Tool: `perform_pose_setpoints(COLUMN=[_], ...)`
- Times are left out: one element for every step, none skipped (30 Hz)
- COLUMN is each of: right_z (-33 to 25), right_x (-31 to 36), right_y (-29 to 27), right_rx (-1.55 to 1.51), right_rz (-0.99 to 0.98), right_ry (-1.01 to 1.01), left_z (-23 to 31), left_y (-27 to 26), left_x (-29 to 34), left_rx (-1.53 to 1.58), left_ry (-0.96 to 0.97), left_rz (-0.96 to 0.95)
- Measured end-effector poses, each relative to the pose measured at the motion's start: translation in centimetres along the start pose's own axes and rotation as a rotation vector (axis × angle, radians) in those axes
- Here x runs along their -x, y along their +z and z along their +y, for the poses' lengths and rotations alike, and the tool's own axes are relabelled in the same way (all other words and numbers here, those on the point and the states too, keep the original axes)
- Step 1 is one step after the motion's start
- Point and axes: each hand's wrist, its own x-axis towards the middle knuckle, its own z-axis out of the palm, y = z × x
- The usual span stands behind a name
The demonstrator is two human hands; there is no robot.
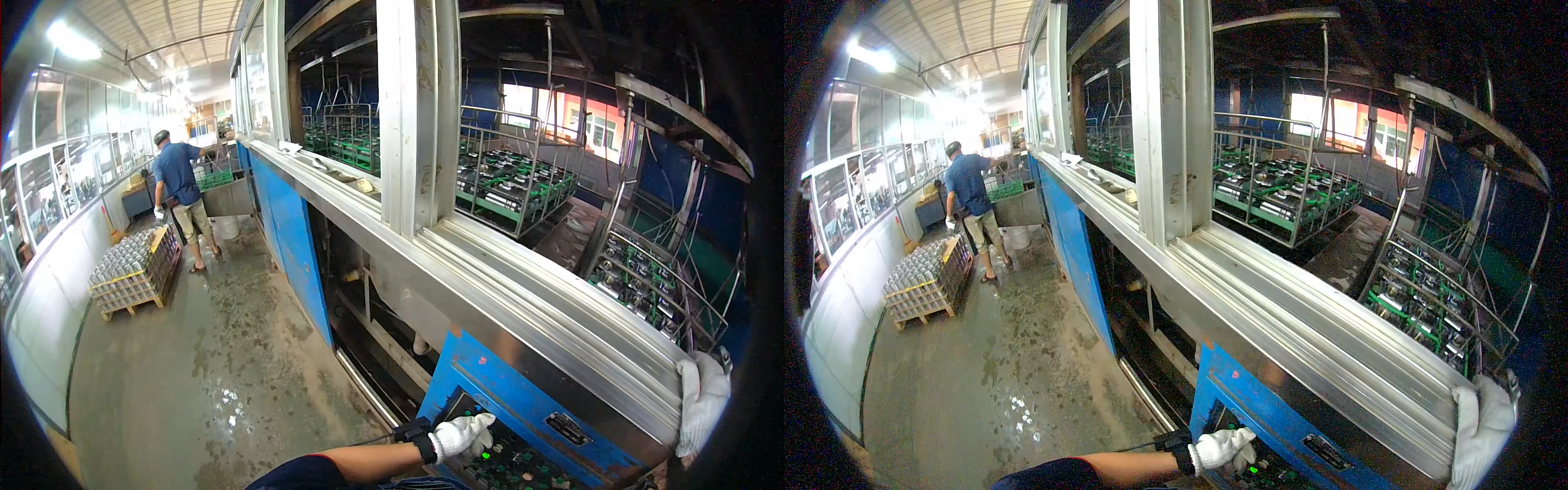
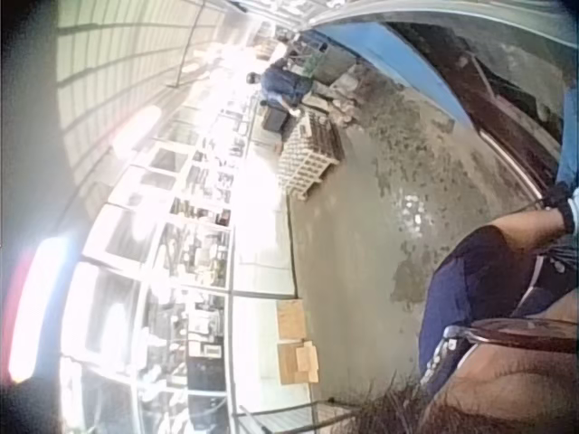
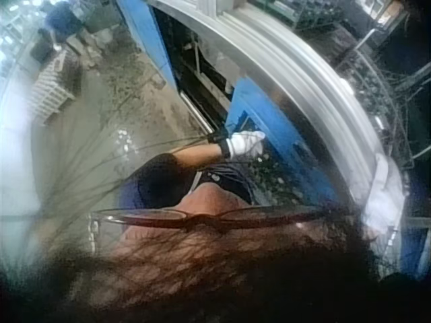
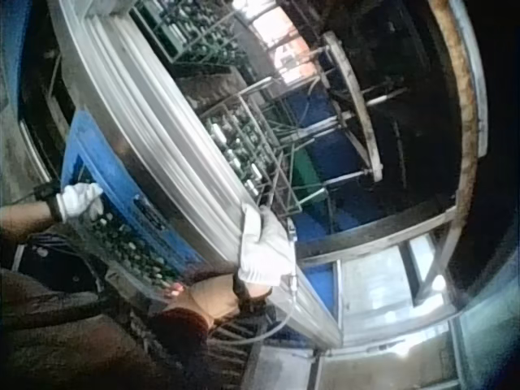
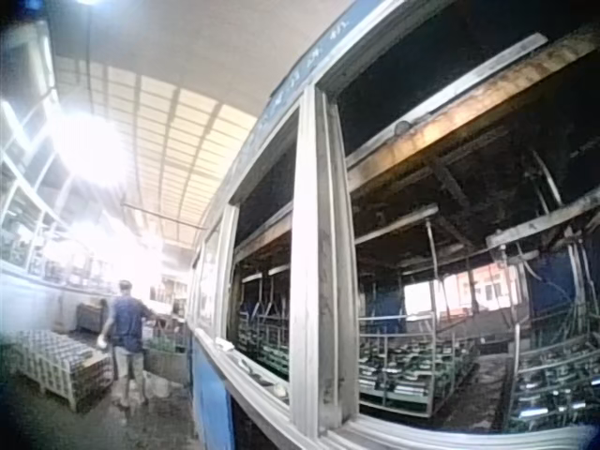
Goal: Clean and organize metal pistons in a fabrication facility.
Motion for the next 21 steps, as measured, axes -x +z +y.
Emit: perform_pose_setpoints(right_z=[0.0, 0.0, 0.1, 0.2, 0.3, 0.1, -0.3, -0.6, -0.5, -0.3, -0.1, 0.3, 0.8, 1.4, 2.2, 3.3, 4.0, 3.4, 1.4, 1.5, 1.9], right_x=[0.0, -0.1, 0.0, 0.0, 0.0, 0.0, 0.1, 0.1, 0.1, 0.2, 0.2, 0.2, 0.1, 0.0, -0.5, -0.4, -0.1, 0.7, 0.7, 0.6, 0.5], right_y=[0.0, 0.0, 0.0, -0.1, -0.1, -0.2, -0.3, -0.4, -0.4, -0.3, -0.2, -0.1, 0.2, 0.5, 1.3, 1.8, 2.1, 0.7, 0.2, 0.2, 0.3], right_rx=[0.030, 0.060, 0.061, 0.060, 0.061, 0.058, 0.081, 0.106, 0.106, 0.094, 0.082, 0.085, 0.088, 0.090, 0.090, 0.126, 0.165, 0.227, 0.192, 0.186, 0.196], right_rz=[0.000, 0.001, 0.001, 0.003, 0.005, 0.004, 0.000, -0.004, -0.003, 0.006, 0.015, 0.015, 0.032, 0.047, 0.040, 0.125, 0.209, 0.245, 0.202, 0.215, 0.230], right_ry=[0.011, 0.022, 0.023, 0.002, -0.019, -0.022, -0.007, 0.008, 0.006, 0.023, 0.040, 0.043, -0.001, -0.044, -0.039, -0.063, -0.086, -0.116, -0.090, -0.129, -0.162], left_z=[0.2, 0.5, 1.3, 1.2, 1.2, 1.1, 0.7, 0.0, -0.4, -0.8, -1.3, -1.0, -0.8, -0.7, 0.0, 1.0, 1.8, 1.9, 1.8, -0.1, 0.6], left_y=[-0.1, -0.3, -0.4, -0.3, -0.2, -0.2, -0.1, -0.2, -0.1, -0.1, -0.2, 0.0, 0.1, 0.1, 0.1, 0.3, 0.1, 0.4, 0.2, 0.0, 0.0], left_x=[0.1, 0.2, 0.6, 0.6, 0.6, 0.6, 0.5, 0.2, 0.0, -0.1, -0.2, -0.2, 0.0, 0.5, 1.2, 1.2, 1.1, 1.0, 1.0, 0.4, 0.4], left_rx=[0.001, 0.001, 0.001, 0.001, -0.002, -0.004, -0.003, -0.010, -0.016, -0.015, 0.014, 0.041, 0.041, 0.057, 0.072, 0.036, 0.083, 0.083, 0.084, 0.050, -0.084], left_ry=[-0.001, -0.102, -0.203, -0.202, -0.198, -0.193, -0.192, -0.162, -0.131, -0.130, -0.124, -0.119, -0.121, -0.101, -0.085, -0.042, -0.200, -0.204, -0.213, -0.137, -0.072], left_rz=[-0.001, -0.045, -0.091, -0.093, -0.086, -0.072, -0.068, -0.056, -0.046, -0.046, -0.044, -0.046, -0.049, -0.020, 0.015, 0.004, -0.065, -0.113, -0.110, -0.089, -0.113])
